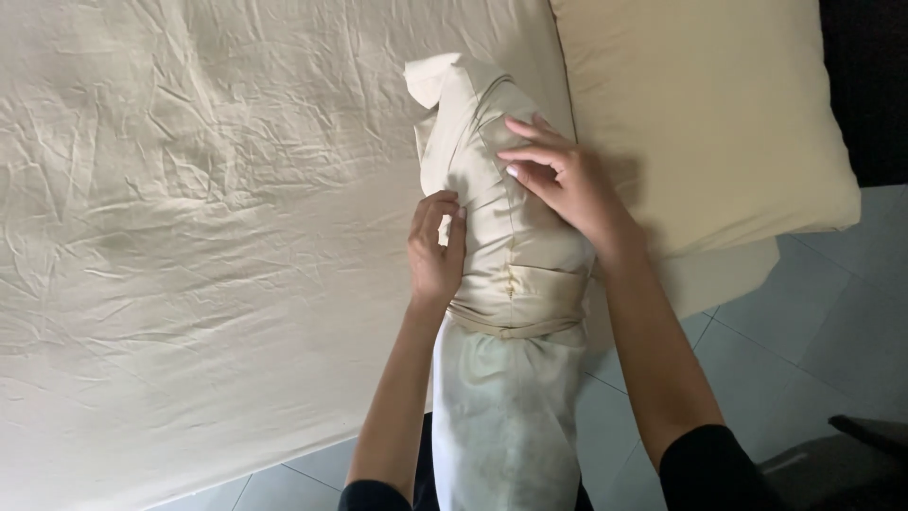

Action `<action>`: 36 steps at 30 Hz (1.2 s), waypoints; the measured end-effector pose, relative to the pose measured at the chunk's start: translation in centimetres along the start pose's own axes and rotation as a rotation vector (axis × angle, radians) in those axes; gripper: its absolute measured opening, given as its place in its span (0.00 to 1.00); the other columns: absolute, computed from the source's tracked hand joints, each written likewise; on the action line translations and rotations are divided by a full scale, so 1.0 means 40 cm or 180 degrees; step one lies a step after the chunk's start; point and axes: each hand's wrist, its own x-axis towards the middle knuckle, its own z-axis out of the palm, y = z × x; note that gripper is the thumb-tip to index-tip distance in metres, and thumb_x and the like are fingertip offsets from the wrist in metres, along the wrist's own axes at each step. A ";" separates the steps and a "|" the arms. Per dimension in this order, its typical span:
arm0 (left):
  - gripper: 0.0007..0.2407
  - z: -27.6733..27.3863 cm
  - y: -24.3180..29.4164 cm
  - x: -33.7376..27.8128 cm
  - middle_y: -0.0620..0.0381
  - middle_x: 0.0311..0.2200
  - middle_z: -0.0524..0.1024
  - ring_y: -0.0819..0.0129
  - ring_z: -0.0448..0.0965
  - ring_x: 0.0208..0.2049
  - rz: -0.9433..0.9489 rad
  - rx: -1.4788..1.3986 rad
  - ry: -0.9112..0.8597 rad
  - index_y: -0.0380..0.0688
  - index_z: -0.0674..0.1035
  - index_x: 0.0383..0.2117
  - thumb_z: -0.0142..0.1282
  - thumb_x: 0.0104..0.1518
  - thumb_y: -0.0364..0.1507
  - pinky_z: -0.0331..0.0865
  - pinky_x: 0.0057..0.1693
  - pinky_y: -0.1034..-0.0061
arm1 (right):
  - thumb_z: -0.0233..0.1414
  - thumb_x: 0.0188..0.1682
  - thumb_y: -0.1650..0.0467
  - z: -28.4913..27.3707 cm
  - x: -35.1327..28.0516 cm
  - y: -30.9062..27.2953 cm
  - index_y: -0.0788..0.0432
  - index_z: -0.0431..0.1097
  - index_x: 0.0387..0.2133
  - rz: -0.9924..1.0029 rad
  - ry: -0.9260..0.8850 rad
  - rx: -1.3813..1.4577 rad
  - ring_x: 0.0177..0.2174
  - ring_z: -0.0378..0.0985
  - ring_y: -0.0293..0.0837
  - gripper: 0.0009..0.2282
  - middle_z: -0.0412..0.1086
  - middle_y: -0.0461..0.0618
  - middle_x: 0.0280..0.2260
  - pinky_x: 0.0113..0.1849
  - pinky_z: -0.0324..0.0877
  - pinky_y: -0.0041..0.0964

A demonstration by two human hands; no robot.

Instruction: The person puts a beige pillowcase onto a white pillow. They insert the pillow into the case, then repeatedly pull, stretch, and smooth the fabric to fit it snugly around the pillow, adjusting the corners and edges by hand.

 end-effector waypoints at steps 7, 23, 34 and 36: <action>0.04 -0.009 -0.028 -0.054 0.46 0.29 0.78 0.52 0.81 0.30 -0.0616 -0.0657 -0.0245 0.41 0.72 0.37 0.46 0.68 0.26 0.75 0.42 0.62 | 0.57 0.54 0.76 0.070 -0.087 -0.011 0.59 0.80 0.38 -0.0292 0.0854 -0.0448 0.39 0.82 0.60 0.05 0.79 0.56 0.35 0.47 0.76 0.53; 0.19 -0.040 0.132 -0.038 0.42 0.26 0.70 0.48 0.79 0.25 -0.0574 0.0323 -0.0595 0.30 0.74 0.41 0.68 0.52 0.34 0.78 0.30 0.64 | 0.58 0.53 0.74 0.078 -0.172 0.064 0.65 0.77 0.40 0.1198 0.0916 0.1054 0.45 0.78 0.55 0.05 0.76 0.61 0.41 0.50 0.69 0.51; 0.27 -0.024 0.068 0.033 0.46 0.40 0.64 0.43 0.71 0.43 -0.0646 0.0657 0.0491 0.42 0.69 0.47 0.73 0.42 0.28 0.66 0.51 0.53 | 0.59 0.53 0.72 0.198 -0.187 -0.089 0.56 0.82 0.30 0.1260 0.1547 0.0511 0.24 0.80 0.49 0.04 0.76 0.51 0.21 0.32 0.74 0.40; 0.27 -0.059 0.059 0.034 0.43 0.45 0.62 0.38 0.72 0.48 -0.1003 -0.0026 0.0093 0.44 0.67 0.48 0.70 0.42 0.22 0.70 0.56 0.51 | 0.62 0.50 0.70 0.194 -0.184 -0.087 0.56 0.82 0.28 0.1662 0.1234 0.1030 0.24 0.79 0.39 0.03 0.78 0.50 0.20 0.32 0.75 0.37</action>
